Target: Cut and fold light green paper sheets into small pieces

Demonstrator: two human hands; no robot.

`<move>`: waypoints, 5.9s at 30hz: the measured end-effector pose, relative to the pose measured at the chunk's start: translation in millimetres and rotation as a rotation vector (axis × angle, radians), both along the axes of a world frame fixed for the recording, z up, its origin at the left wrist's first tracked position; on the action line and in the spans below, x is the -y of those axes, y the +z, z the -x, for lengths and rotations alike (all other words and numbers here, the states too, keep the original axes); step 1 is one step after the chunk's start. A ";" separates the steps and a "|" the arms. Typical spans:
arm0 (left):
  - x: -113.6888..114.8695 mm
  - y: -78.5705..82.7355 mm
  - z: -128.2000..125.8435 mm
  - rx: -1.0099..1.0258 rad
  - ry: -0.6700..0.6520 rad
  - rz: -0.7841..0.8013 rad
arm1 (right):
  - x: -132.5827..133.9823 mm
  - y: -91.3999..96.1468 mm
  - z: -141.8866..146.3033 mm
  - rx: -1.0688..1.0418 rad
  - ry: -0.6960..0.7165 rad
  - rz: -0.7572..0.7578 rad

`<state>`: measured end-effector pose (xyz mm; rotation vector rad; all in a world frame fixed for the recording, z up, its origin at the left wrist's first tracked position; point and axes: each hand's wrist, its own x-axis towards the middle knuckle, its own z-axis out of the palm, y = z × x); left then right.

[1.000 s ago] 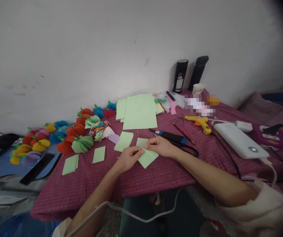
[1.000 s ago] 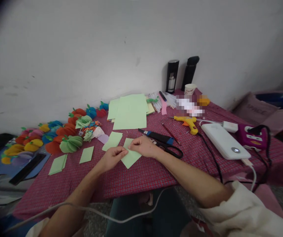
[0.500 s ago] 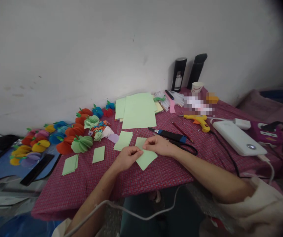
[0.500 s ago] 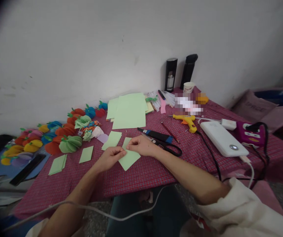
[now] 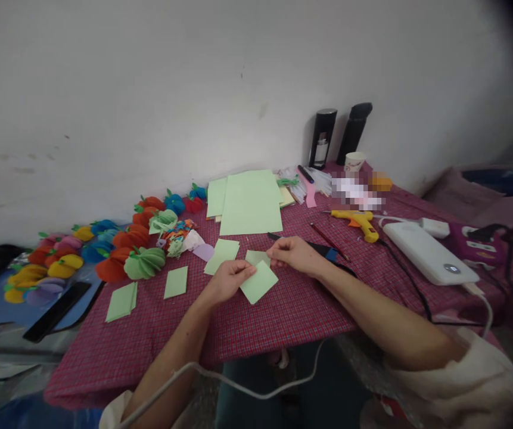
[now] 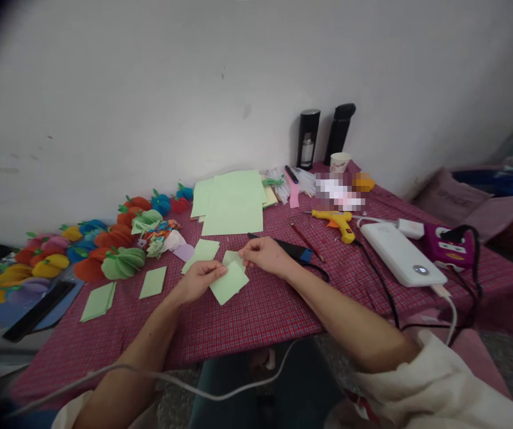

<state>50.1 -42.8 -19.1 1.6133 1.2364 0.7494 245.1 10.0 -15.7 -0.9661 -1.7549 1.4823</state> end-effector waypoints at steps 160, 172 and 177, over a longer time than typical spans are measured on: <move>4.2 4.7 5.1 0.266 0.157 -0.033 | -3.9 5.6 -7.2 -0.155 -0.082 0.103; 4.1 -1.7 -8.2 0.503 0.190 0.086 | 17.3 -10.2 10.4 0.031 -0.026 -0.362; 0.1 -6.8 -5.0 0.398 0.196 0.011 | 17.2 -7.0 5.6 0.136 -0.129 -0.735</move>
